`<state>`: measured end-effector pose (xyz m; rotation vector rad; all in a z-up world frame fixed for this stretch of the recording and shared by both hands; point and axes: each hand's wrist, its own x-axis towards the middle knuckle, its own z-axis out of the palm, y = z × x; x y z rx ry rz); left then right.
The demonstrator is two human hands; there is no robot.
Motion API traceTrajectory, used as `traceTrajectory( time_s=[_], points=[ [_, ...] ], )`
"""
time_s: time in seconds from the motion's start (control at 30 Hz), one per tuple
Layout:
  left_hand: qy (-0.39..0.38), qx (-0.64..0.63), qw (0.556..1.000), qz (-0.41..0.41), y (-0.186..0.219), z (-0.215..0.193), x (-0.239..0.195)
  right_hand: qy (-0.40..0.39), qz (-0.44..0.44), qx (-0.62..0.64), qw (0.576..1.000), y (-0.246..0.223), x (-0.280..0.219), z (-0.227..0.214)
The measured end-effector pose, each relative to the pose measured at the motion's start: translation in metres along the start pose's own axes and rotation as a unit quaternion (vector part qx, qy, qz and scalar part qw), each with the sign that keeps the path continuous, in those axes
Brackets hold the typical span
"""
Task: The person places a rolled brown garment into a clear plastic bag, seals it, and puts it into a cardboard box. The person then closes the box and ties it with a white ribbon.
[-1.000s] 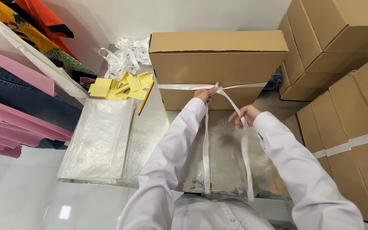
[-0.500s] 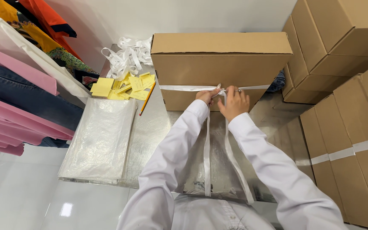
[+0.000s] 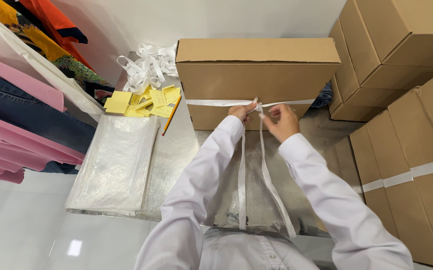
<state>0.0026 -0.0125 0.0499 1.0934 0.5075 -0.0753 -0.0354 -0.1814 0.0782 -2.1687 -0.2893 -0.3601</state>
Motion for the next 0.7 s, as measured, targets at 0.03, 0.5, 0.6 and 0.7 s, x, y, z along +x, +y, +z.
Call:
traceTrajectory(
  time_s=[0.03, 0.5, 0.6, 0.7],
  points=[
    [0.002, 0.008, 1.0, 0.002, 0.0, 0.0, 0.0, -0.007, -0.022, -0.1, 0.995, -0.012, -0.003, 0.0],
    [0.004, 0.0, 1.0, -0.008, 0.004, 0.004, -0.005, -0.148, 0.006, 0.153, 0.977, 0.057, 0.016, 0.021],
    [0.002, -0.003, 1.0, -0.014, 0.003, 0.001, -0.001, -0.181, 0.193, 0.386, 0.884, 0.081, 0.019, 0.012],
    [-0.007, 0.006, 1.0, -0.011, 0.004, -0.001, 0.002, -0.204, 0.191, 0.355, 0.892, 0.085, 0.022, 0.023]
  ],
)
